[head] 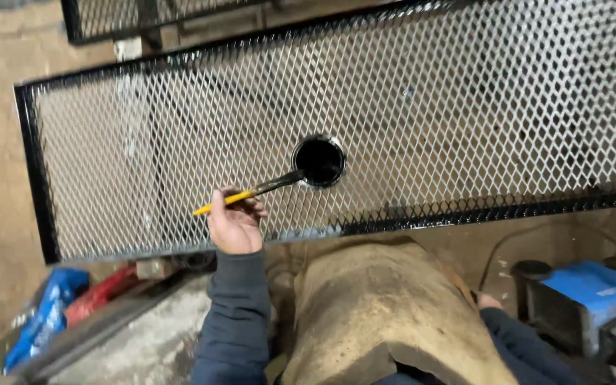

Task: Painting a metal mesh frame using a paint brush and black paint.

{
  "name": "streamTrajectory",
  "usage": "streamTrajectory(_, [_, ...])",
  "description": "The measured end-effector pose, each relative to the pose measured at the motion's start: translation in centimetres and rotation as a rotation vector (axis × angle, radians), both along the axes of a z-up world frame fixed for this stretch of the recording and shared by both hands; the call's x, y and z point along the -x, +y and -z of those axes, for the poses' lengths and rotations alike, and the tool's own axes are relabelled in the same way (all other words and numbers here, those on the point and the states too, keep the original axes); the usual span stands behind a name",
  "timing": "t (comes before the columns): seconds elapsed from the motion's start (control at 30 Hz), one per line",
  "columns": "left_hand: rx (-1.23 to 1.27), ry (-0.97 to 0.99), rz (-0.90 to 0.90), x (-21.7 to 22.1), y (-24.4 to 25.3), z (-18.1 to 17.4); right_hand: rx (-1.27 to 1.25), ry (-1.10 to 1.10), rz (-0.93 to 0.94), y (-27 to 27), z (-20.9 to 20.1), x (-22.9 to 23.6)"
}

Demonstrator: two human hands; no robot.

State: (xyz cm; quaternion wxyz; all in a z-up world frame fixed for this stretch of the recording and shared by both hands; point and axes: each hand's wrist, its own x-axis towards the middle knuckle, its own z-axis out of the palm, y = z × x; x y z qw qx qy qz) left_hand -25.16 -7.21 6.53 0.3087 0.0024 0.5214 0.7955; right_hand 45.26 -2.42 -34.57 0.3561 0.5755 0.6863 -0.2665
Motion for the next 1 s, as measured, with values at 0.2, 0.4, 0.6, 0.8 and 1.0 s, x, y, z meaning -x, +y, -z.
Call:
streamTrajectory(0.2, [0.043, 0.031, -0.041, -5.5, -6.6, 1.2, 0.001, 0.173, -0.185, 9.7, 1.3, -2.5])
streamTrajectory(0.4, [0.414, 0.317, -0.017, -12.5, -5.9, 3.2, 0.041, 0.221, -0.296, 16.7, 2.7, -3.5])
streamTrajectory(0.6, [0.880, 0.941, 0.115, -14.9, -2.2, 2.8, 0.081, 0.221, -0.293, 21.0, 3.2, -2.8])
streamTrajectory(0.8, [0.962, 1.093, 0.126, -15.2, -1.0, 3.8, 0.015, 0.220, -0.368, 23.0, 3.9, -4.7])
streamTrajectory(1.0, [0.969, 1.091, 0.224, -16.0, -0.6, 5.5, 0.057, 0.271, -0.366, 23.4, 4.7, -5.0])
